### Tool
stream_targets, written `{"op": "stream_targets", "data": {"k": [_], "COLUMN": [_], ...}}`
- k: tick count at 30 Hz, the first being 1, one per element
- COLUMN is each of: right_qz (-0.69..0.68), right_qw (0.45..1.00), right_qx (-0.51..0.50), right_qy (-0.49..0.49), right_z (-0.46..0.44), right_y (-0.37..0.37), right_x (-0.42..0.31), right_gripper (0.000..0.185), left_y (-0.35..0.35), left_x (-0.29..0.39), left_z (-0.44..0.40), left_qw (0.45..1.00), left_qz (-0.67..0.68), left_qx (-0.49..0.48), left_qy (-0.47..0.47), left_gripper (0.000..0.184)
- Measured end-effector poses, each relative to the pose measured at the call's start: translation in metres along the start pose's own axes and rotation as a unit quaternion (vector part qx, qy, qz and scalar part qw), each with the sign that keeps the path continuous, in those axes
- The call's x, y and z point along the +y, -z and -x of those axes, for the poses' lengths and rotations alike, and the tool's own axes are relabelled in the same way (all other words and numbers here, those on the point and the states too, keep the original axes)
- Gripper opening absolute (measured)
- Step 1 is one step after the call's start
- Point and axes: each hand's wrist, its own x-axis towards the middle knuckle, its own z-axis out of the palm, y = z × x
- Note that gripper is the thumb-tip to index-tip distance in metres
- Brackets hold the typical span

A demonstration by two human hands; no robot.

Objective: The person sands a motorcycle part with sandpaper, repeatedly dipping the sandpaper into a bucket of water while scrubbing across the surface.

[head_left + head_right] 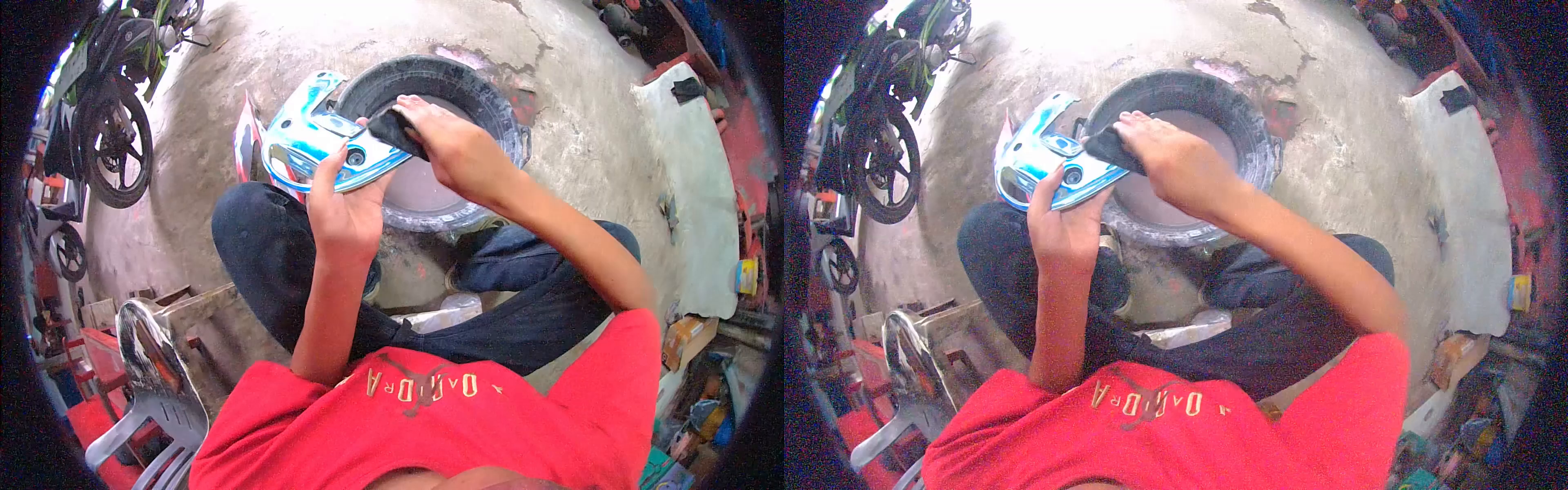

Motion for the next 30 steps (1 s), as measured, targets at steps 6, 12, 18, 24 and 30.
{"op": "stream_targets", "data": {"k": [6, 12, 18, 24, 30], "right_qz": [-0.039, -0.082, -0.073, -0.103, -0.138], "right_qw": [0.999, 0.966, 0.971, 0.994, 0.989], "right_qx": [-0.006, 0.108, 0.136, 0.023, 0.023], "right_qy": [-0.034, -0.22, -0.183, -0.03, -0.058], "right_z": [0.007, -0.028, -0.036, -0.021, -0.013], "right_y": [0.015, 0.055, 0.064, 0.048, 0.03], "right_x": [-0.017, 0.019, 0.023, 0.011, -0.002], "right_gripper": [0.041, 0.021, 0.016, 0.02, 0.025], "left_y": [0.004, -0.008, -0.011, -0.009, -0.008], "left_x": [-0.002, 0.007, 0.003, -0.001, -0.002], "left_z": [0.014, 0.006, 0.007, 0.005, 0.005], "left_qw": [0.997, 0.999, 0.999, 0.999, 0.999], "left_qz": [0.055, 0.036, 0.031, 0.019, 0.009], "left_qx": [0.028, 0.009, 0.003, 0.011, 0.0], "left_qy": [0.035, 0.031, 0.042, 0.048, 0.039], "left_gripper": [0.043, 0.048, 0.053, 0.047, 0.044]}}
